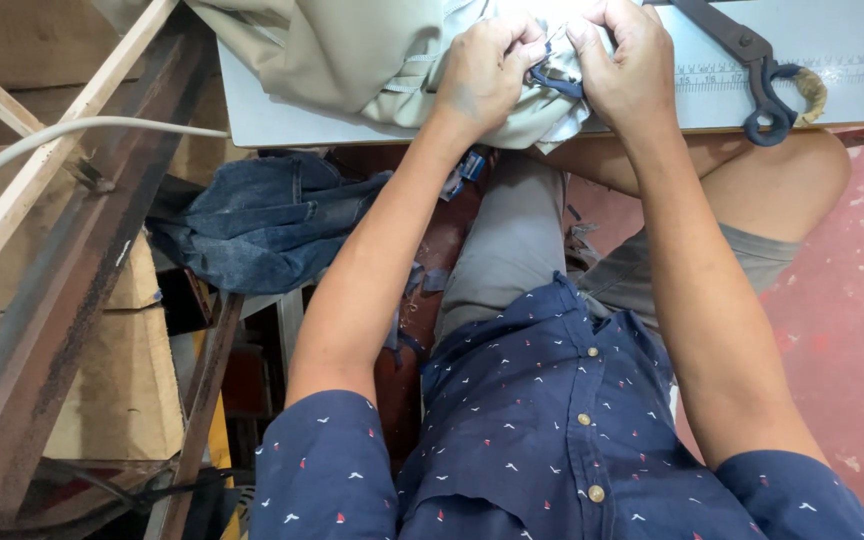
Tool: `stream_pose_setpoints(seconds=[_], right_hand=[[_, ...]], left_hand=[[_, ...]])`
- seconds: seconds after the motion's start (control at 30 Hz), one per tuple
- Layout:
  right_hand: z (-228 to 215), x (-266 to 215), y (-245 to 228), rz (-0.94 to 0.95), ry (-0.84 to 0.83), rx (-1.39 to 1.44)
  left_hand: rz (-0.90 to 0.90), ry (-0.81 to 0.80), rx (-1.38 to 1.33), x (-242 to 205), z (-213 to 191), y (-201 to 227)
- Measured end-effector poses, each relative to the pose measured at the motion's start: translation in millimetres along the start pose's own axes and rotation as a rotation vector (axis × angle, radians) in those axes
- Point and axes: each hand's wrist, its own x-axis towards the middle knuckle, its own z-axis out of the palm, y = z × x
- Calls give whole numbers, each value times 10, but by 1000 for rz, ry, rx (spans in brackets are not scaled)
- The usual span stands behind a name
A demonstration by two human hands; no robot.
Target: Trimming excess threads and adjusting the fabric around the zipper area of a pair of trousers using small scissors.
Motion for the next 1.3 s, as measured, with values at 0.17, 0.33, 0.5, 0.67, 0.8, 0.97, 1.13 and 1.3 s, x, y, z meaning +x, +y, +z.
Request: stream_pose_setpoints(seconds=[0.17,0.33,0.5,0.67,0.8,0.97,1.13,1.3], right_hand=[[-20,-30,2,14,16,4],[-77,-15,-109,54,19,10],[-175,65,-394,-43,47,117],[-470,-67,26,-152,153,-238],[-773,-263,206,59,130,-596],[-919,-349,161,-28,30,-574],[-1117,-315,-408,-19,-133,-282],[-887,-171,-1049,521,-384,385]], left_hand=[[-33,11,11,9,54,-50],[-101,-9,9,67,83,-55],[-81,35,-14,51,72,1],[-118,8,-4,57,80,-55],[-132,-12,1,51,45,-30],[-125,-19,9,44,50,-24],[-154,-26,3,26,40,-20],[-113,-16,2,12,-14,77]])
